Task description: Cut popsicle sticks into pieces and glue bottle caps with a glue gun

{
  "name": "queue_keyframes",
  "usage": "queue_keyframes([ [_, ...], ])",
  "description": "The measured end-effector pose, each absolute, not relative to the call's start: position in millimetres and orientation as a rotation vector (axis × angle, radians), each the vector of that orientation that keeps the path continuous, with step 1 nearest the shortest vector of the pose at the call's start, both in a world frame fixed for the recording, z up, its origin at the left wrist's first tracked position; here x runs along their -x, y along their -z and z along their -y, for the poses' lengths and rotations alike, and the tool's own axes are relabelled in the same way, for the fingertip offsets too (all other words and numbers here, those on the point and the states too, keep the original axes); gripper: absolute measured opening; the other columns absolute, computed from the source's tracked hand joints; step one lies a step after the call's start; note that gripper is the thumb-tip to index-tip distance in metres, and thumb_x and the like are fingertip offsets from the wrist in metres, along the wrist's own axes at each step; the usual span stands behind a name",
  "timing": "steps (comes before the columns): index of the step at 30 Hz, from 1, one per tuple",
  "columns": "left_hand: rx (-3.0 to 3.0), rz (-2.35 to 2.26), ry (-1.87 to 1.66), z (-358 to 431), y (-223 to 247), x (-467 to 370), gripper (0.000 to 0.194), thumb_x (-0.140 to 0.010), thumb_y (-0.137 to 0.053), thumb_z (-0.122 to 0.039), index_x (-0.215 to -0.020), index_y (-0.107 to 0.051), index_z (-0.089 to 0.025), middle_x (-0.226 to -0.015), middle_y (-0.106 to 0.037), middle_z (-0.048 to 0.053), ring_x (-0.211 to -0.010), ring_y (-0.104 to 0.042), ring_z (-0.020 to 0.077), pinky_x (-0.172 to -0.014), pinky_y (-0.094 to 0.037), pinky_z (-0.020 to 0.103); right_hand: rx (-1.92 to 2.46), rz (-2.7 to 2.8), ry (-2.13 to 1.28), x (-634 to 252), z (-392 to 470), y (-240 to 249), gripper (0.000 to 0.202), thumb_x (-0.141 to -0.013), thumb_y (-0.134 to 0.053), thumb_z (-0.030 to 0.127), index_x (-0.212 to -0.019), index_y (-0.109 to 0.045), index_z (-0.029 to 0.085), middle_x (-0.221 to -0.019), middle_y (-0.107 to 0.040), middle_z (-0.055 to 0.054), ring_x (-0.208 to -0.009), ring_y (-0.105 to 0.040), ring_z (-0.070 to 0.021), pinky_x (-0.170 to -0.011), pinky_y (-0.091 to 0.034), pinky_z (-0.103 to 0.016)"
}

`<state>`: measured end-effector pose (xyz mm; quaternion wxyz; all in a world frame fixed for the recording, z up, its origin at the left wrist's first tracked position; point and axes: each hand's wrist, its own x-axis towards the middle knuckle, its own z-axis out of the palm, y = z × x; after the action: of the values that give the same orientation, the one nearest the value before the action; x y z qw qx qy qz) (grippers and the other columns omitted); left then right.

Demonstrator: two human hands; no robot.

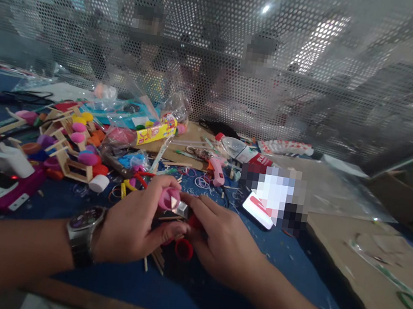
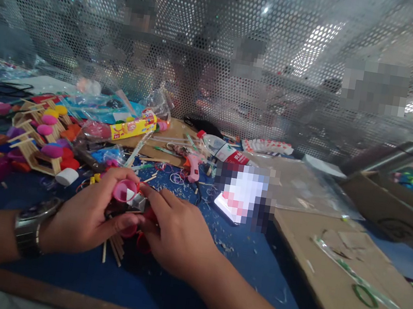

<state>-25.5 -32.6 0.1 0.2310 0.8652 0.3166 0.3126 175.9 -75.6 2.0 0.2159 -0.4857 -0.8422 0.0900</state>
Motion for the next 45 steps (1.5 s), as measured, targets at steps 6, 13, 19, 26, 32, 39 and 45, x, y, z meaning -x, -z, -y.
queue_keyframes([
  [6,-2.358,-0.838,-0.755,31.3,-1.8,26.7,0.035,-0.096,-0.049,-0.051,-0.11,-0.044,-0.02,-0.088,-0.065,0.004,-0.069,-0.063,0.019,-0.06,-0.045,0.031,1.316,2.394,-0.196,-174.0,77.8,0.3,0.04,-0.095,-0.043,0.021,-0.131,-0.057,0.012,-0.091,-0.065,-0.011,-0.075,-0.062,-0.0215,-0.064,-0.046,-0.032],
  [13,-2.315,-0.82,-0.77,32.3,-3.2,26.6,0.028,-0.099,-0.044,-0.048,-0.097,-0.047,-0.021,-0.077,-0.062,0.0,-0.06,-0.059,0.0159,-0.057,-0.04,0.029,1.269,2.38,-0.172,-172.0,76.5,2.6,0.039,-0.097,-0.043,0.023,-0.132,-0.057,0.012,-0.091,-0.066,-0.01,-0.078,-0.062,-0.021,-0.065,-0.047,-0.032],
  [19,-2.323,-0.867,-0.861,31.7,-2.1,27.4,0.041,-0.095,-0.053,-0.053,-0.117,-0.044,-0.02,-0.091,-0.066,0.005,-0.07,-0.065,0.0184,-0.062,-0.046,0.031,1.326,2.332,-0.208,-173.9,75.8,3.2,0.039,-0.094,-0.045,0.018,-0.13,-0.057,0.011,-0.096,-0.067,-0.012,-0.079,-0.065,-0.0219,-0.067,-0.05,-0.033],
  [26,-2.373,-0.869,-0.846,33.1,0.8,25.2,0.049,-0.093,-0.056,-0.052,-0.126,-0.039,-0.02,-0.106,-0.067,0.009,-0.088,-0.069,0.0242,-0.072,-0.052,0.034,1.348,2.297,-0.275,-174.0,76.8,0.3,0.045,-0.093,-0.045,0.02,-0.136,-0.053,0.01,-0.103,-0.067,-0.015,-0.083,-0.065,-0.0236,-0.071,-0.052,-0.036],
  [32,-2.347,-0.872,-0.78,31.9,1.9,26.3,0.037,-0.099,-0.043,-0.051,-0.117,-0.043,-0.019,-0.101,-0.067,0.01,-0.083,-0.068,0.0249,-0.07,-0.049,0.035,1.323,2.332,-0.292,-169.9,78.2,1.1,0.042,-0.097,-0.042,0.022,-0.135,-0.054,0.01,-0.098,-0.067,-0.013,-0.083,-0.064,-0.0229,-0.069,-0.05,-0.034],
  [39,-2.357,-0.896,-0.736,31.6,-2.0,26.6,0.032,-0.1,-0.039,-0.052,-0.103,-0.046,-0.021,-0.091,-0.066,0.006,-0.074,-0.064,0.0221,-0.064,-0.045,0.033,1.313,2.349,-0.272,-169.6,77.6,0.7,0.039,-0.099,-0.042,0.024,-0.134,-0.055,0.011,-0.094,-0.066,-0.012,-0.08,-0.063,-0.0218,-0.067,-0.049,-0.033],
  [45,-2.397,-0.883,-0.825,30.0,-1.8,27.2,0.041,-0.097,-0.048,-0.053,-0.12,-0.044,-0.019,-0.101,-0.068,0.008,-0.074,-0.067,0.0203,-0.063,-0.047,0.031,1.331,2.292,-0.281,-170.9,75.8,2.5,0.041,-0.097,-0.043,0.019,-0.135,-0.055,0.01,-0.106,-0.068,-0.016,-0.088,-0.068,-0.0244,-0.072,-0.053,-0.035],
])
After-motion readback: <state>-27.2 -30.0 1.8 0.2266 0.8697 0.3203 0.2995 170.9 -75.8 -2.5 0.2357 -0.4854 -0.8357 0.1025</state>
